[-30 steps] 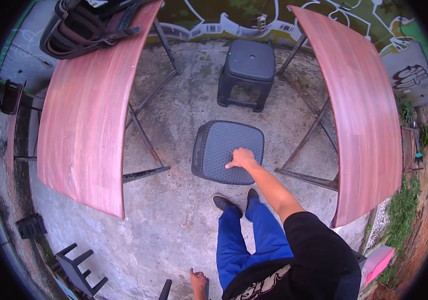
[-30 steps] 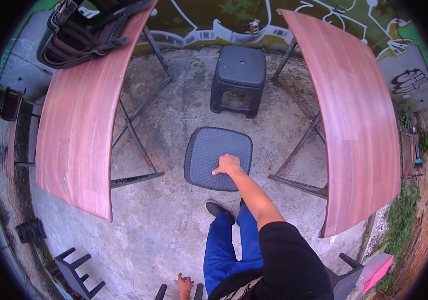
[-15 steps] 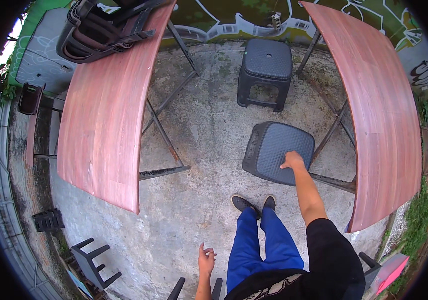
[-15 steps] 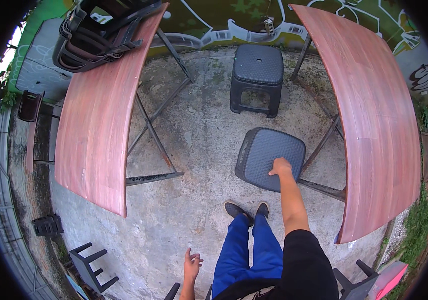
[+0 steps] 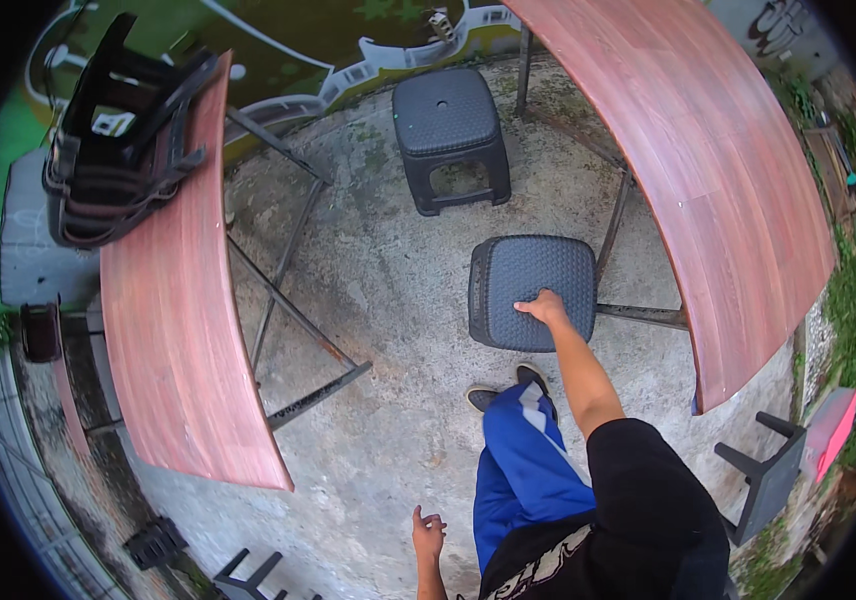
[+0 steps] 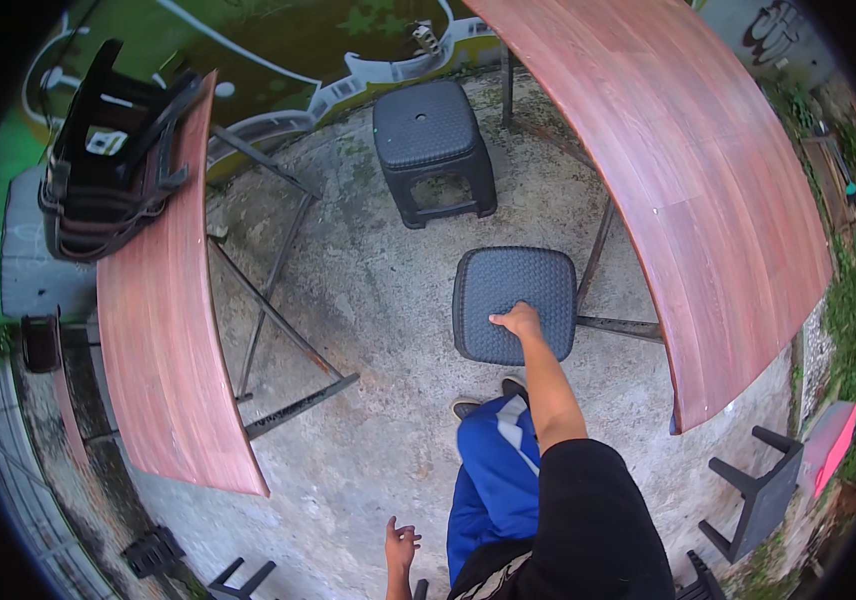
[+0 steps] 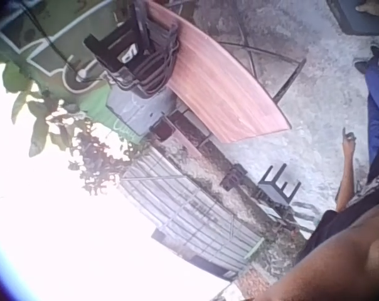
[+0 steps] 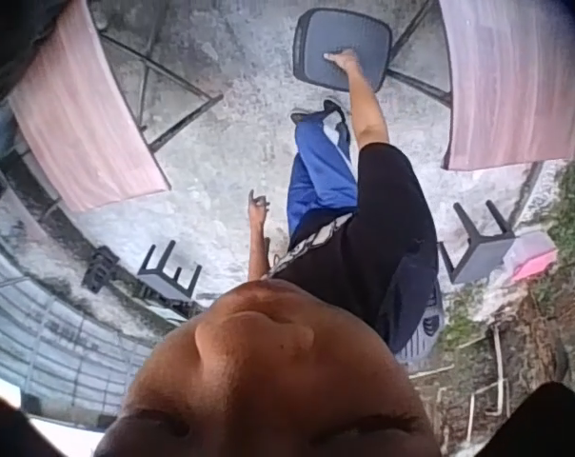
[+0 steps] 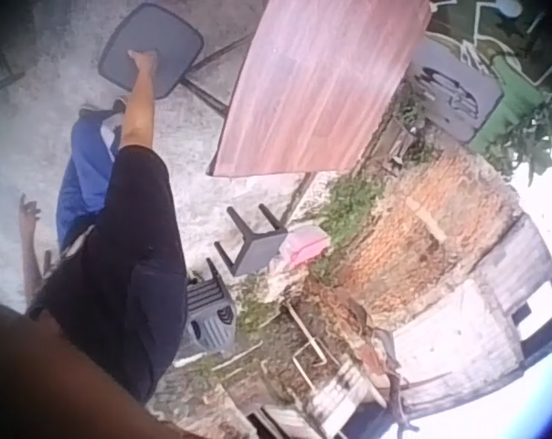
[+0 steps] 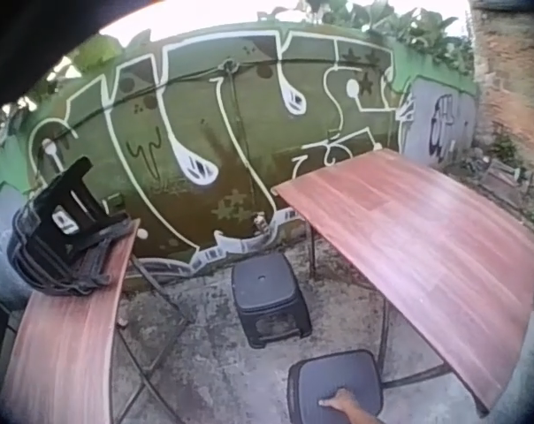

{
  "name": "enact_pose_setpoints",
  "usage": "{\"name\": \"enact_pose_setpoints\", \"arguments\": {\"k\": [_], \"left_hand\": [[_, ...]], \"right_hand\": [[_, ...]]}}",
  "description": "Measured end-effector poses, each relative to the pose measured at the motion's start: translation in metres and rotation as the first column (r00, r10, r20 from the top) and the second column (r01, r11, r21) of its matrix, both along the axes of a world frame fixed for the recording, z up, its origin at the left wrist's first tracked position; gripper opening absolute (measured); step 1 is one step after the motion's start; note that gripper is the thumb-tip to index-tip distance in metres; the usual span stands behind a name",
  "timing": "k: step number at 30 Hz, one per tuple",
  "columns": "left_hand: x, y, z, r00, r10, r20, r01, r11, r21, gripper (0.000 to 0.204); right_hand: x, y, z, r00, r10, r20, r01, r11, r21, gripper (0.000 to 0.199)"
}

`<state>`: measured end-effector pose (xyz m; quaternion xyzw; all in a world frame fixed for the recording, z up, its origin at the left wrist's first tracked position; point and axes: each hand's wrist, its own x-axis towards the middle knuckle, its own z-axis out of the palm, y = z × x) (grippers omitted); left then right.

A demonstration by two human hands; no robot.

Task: Assembling plastic tables by attaching legs to the table tops and then arranging stools in an outdoor area.

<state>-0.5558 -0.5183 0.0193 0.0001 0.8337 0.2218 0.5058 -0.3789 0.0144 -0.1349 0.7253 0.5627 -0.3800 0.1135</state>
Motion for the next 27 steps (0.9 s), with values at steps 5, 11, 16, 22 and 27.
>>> {"name": "enact_pose_setpoints", "arguments": {"k": [5, 11, 16, 22, 27], "left_hand": [[-0.065, 0.09, 0.003, 0.992, -0.101, -0.071, 0.109, 0.987, 0.12, 0.062], [-0.145, 0.311, -0.023, 0.909, -0.395, -0.133, 0.417, 0.866, 0.276, 0.059], [-0.202, 0.49, -0.047, 0.813, -0.549, -0.193, 0.581, 0.749, 0.319, 0.058], [-0.264, 0.572, -0.047, 0.805, -0.573, -0.153, 0.588, 0.74, 0.327, 0.061], [-0.332, 0.549, -0.07, 0.767, -0.623, -0.154, 0.641, 0.738, 0.211, 0.062]], "right_hand": [[-0.017, -0.012, 0.007, 0.993, -0.083, -0.079, 0.086, 0.996, 0.033, 0.083], [0.007, 0.0, 0.03, 0.999, 0.028, -0.029, -0.03, 0.996, -0.089, 0.079], [-0.018, 0.002, 0.018, 0.968, 0.207, 0.146, -0.18, 0.967, -0.178, 0.073], [-0.081, 0.094, 0.034, 0.959, 0.248, 0.14, -0.163, 0.88, -0.446, 0.042], [-0.202, 0.283, 0.04, 0.937, 0.045, -0.347, 0.038, 0.973, 0.228, 0.043]]}}
